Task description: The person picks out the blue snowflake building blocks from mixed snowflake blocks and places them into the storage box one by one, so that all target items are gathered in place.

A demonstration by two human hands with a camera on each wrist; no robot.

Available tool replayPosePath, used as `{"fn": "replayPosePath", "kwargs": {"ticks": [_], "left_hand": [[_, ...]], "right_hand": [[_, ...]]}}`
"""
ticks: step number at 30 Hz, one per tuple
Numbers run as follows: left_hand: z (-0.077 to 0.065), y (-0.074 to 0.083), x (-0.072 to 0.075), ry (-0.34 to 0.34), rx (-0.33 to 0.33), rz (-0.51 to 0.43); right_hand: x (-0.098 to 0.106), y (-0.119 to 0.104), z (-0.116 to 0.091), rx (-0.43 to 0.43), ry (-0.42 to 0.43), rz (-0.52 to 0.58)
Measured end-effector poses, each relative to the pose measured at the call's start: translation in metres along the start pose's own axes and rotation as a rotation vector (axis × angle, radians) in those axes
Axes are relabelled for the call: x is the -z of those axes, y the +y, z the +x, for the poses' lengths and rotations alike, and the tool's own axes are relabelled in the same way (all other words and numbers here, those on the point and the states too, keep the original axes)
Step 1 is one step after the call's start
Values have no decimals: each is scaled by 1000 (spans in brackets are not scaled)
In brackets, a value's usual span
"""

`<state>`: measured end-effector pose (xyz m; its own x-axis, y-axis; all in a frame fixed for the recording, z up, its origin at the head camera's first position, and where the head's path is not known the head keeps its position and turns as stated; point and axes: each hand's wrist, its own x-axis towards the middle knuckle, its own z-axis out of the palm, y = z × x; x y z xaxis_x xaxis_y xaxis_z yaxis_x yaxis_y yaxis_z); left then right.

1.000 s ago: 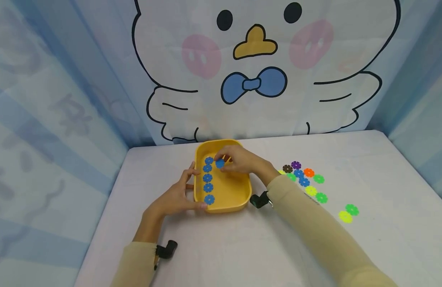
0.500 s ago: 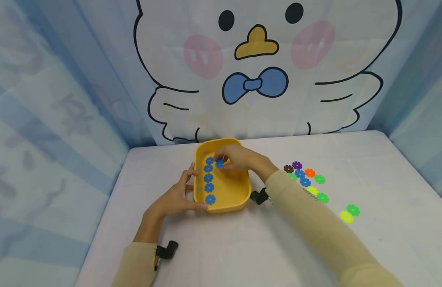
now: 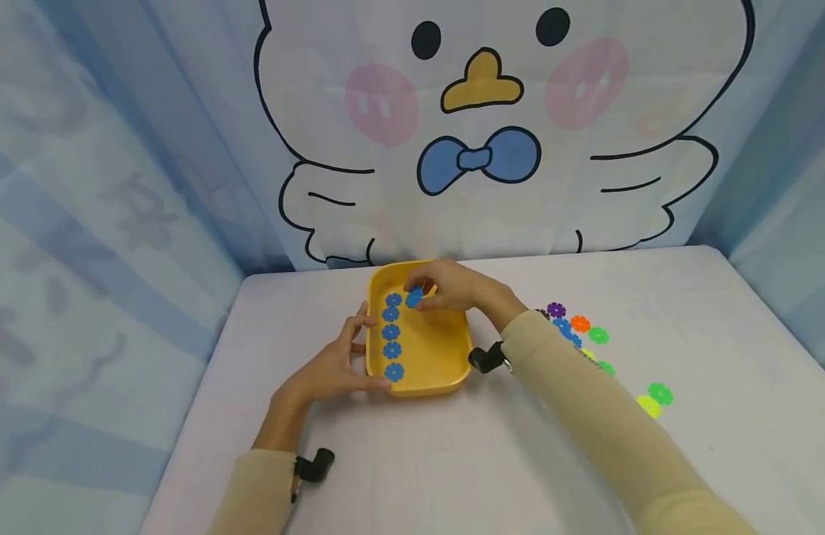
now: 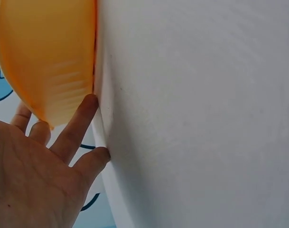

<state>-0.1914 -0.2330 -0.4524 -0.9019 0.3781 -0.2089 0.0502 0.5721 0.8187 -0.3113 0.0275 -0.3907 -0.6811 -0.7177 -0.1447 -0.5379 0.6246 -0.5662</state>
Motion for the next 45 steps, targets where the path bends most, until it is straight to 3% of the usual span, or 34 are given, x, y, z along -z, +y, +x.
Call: {"fn": "replayPosePath", "kwargs": {"ticks": [7,14,18,26,45], "left_hand": [[-3,-1,-2,4,11,-2],[-2,2,-2,2,4,11],[-1,2,-3,9,3,22],[0,1,-3,-17,-45,-19],[-3,3,-2,3,-9,-1]], "right_hand": [[-12,6,11,33,0,66],[-22,7,18,-77,-45,52],[-25,6,18,-95,-41,30],[-30,3,20,-181,-83,12],[-39,4,31,-189,-77,-50]]}}
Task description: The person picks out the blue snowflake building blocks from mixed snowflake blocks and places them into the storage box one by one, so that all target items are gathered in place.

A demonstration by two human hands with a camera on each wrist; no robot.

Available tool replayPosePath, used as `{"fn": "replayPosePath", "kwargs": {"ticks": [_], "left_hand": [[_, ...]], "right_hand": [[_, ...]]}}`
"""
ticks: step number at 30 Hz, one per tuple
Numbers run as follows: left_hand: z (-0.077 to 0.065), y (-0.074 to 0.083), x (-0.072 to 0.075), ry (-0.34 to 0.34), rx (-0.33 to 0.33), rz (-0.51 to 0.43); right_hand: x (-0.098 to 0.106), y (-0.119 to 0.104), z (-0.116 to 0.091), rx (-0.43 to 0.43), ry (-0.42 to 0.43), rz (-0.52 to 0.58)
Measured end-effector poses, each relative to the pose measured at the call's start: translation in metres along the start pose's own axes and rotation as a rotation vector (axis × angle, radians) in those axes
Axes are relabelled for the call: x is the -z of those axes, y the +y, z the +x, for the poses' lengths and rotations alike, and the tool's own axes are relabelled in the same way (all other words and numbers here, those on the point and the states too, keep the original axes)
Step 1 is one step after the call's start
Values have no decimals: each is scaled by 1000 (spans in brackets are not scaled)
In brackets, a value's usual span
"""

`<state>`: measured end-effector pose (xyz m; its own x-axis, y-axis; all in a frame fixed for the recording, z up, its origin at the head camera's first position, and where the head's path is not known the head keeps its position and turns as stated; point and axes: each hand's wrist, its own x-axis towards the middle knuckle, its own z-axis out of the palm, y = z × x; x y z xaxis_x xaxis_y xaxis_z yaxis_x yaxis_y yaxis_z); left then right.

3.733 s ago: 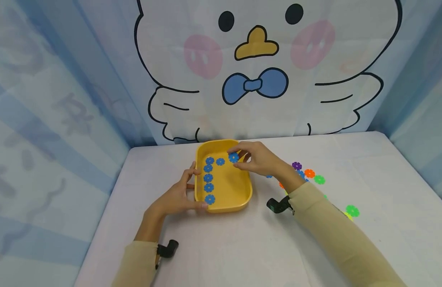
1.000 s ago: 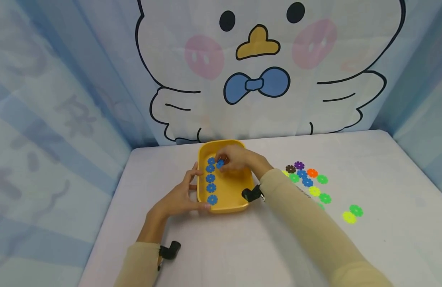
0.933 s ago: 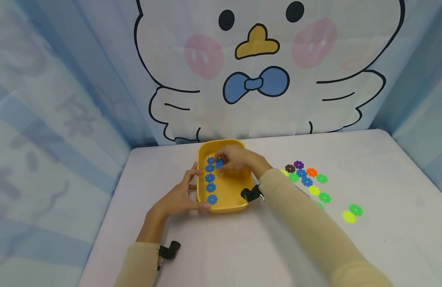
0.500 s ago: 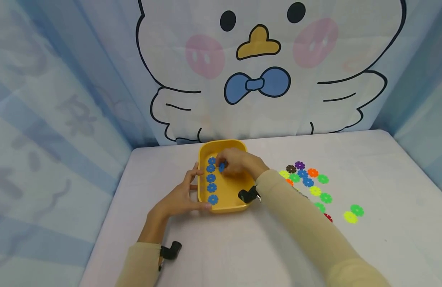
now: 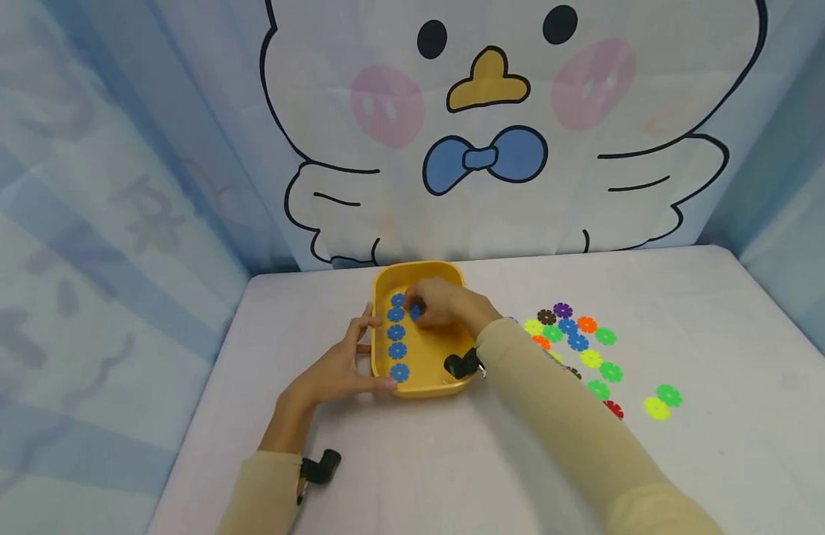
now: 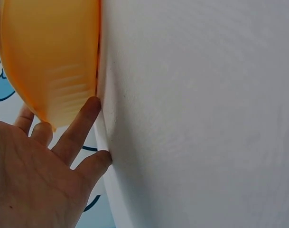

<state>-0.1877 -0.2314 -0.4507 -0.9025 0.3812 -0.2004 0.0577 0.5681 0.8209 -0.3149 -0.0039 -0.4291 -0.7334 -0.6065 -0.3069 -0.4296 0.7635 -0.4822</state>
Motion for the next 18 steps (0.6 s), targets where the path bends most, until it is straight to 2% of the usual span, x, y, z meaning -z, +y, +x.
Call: {"fn": "replayPosePath", "kwargs": {"ticks": [18], "left_hand": [[1,-2,-1,15,11,31]], "right_hand": [[-3,1,5,14,20,-38]]}}
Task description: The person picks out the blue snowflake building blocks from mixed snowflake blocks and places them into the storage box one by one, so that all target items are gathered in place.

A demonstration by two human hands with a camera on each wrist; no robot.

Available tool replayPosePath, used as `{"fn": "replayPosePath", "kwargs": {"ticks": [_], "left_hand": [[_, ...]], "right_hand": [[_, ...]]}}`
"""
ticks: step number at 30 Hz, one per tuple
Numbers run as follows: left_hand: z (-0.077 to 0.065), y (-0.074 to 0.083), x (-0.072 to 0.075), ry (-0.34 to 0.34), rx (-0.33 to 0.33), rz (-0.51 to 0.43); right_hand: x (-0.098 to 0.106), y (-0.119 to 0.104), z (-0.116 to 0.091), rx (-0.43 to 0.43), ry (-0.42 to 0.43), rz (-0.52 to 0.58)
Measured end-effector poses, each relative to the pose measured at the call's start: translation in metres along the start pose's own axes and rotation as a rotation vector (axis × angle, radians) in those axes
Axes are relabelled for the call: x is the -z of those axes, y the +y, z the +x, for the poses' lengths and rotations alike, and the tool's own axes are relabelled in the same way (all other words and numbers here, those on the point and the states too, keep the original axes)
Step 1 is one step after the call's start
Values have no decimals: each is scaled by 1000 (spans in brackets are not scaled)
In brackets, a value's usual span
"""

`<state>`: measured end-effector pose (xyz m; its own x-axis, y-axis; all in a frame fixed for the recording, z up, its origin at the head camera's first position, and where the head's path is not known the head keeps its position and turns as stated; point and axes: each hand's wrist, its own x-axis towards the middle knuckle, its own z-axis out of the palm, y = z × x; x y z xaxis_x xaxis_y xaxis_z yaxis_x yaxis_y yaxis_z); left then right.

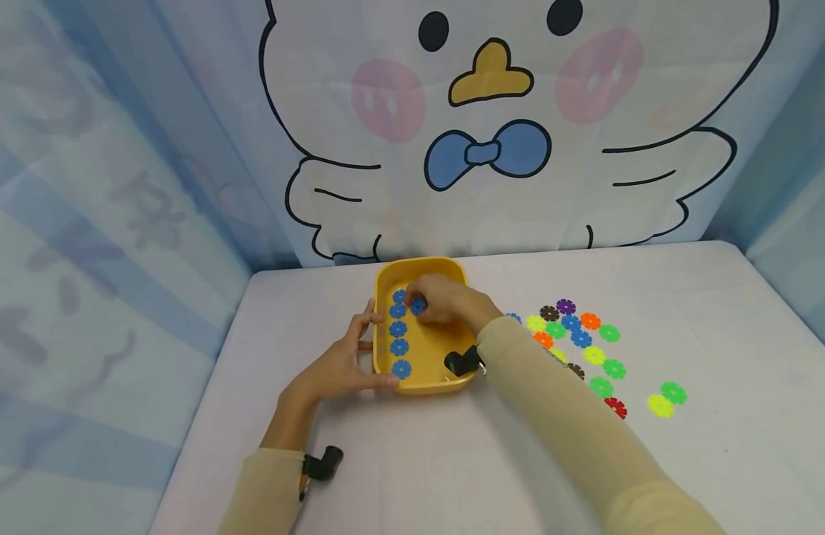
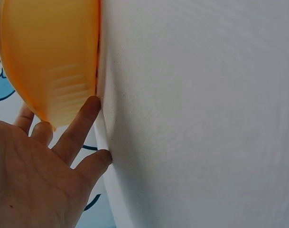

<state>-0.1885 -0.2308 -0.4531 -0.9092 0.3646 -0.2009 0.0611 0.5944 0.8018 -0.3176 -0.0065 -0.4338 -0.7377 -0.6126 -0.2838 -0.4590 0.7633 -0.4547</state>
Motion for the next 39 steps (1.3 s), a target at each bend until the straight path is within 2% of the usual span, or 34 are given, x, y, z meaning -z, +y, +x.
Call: {"fn": "replayPosePath", "kwargs": {"ticks": [11,19,25,32,39], "left_hand": [[3,3,1,-23,-4,-23],[5,4,0,-34,-3,-14],[5,7,2,-37,-27,-19],[5,3,2,-31,-8,-20],[3,2,1,-15,19,0]], "right_hand": [[4,1,-4,9,-15,31],[5,3,-12,19,-30,-31],[17,-2,-23,9,-28,-33],[32,-7,-45,114,-14,-43],[42,-8,-72,244,120,-81]]}}
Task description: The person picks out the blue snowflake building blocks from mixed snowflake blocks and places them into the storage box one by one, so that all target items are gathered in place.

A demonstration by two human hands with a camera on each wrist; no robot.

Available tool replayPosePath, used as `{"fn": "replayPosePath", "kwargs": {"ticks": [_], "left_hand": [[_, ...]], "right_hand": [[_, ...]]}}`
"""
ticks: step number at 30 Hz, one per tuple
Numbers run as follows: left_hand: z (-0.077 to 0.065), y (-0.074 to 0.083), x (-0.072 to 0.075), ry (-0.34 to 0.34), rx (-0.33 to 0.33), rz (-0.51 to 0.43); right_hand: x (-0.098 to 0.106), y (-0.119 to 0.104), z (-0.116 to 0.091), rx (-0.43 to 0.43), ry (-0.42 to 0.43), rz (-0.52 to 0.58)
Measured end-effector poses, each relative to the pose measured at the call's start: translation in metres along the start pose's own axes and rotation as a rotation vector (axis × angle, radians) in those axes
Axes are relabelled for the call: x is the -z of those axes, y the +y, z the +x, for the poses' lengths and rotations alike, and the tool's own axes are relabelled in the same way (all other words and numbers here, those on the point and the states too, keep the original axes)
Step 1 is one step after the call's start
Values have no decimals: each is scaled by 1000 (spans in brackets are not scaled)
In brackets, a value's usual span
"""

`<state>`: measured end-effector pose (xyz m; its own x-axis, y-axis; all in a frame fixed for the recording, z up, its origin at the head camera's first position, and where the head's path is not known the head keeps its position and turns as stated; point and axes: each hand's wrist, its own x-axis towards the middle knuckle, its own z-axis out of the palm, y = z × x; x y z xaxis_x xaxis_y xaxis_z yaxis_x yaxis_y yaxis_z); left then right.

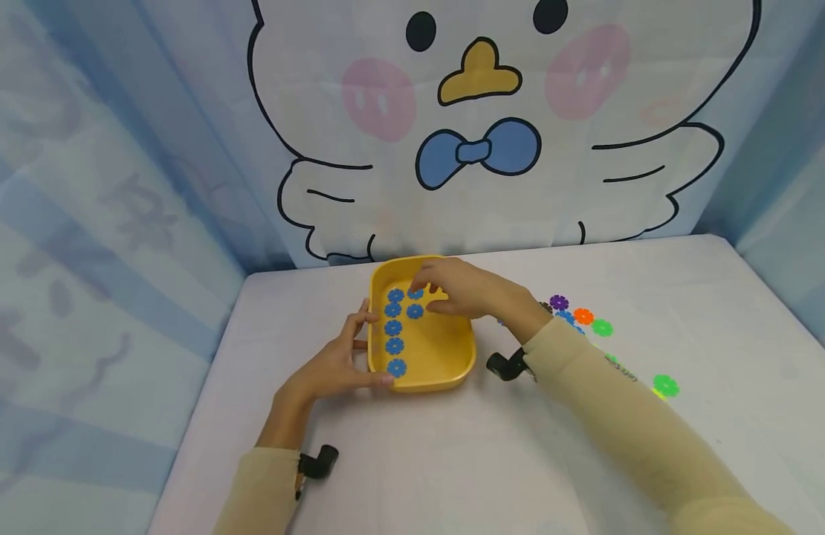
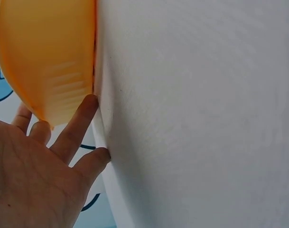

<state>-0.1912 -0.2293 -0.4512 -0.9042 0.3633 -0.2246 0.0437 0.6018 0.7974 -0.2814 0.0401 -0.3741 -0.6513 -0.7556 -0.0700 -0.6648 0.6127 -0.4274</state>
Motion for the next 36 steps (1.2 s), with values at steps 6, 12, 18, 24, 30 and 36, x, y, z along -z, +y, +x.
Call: {"fn": "replayPosePath", "kwargs": {"ticks": [6,12,18,24,30,36], "left_hand": [[-2,2,0,16,17,4],[-2,0,-2,8,1,-6],[-4,-2,-3,10,12,9],[-4,-3,-4,9,-1,10],[-3,-2,-3,3,-9,10],[-1,0,-2,0,-36,-5]], "right_hand": [[9,2,-28,69,102,18],[14,9,-61,100,192,37],[20,24,-88,42,250,56],[22,33,-106,-29,250,-34],[18,40,-122,-33,264,-17],[9,50,-139,-76,277,-5]]}}
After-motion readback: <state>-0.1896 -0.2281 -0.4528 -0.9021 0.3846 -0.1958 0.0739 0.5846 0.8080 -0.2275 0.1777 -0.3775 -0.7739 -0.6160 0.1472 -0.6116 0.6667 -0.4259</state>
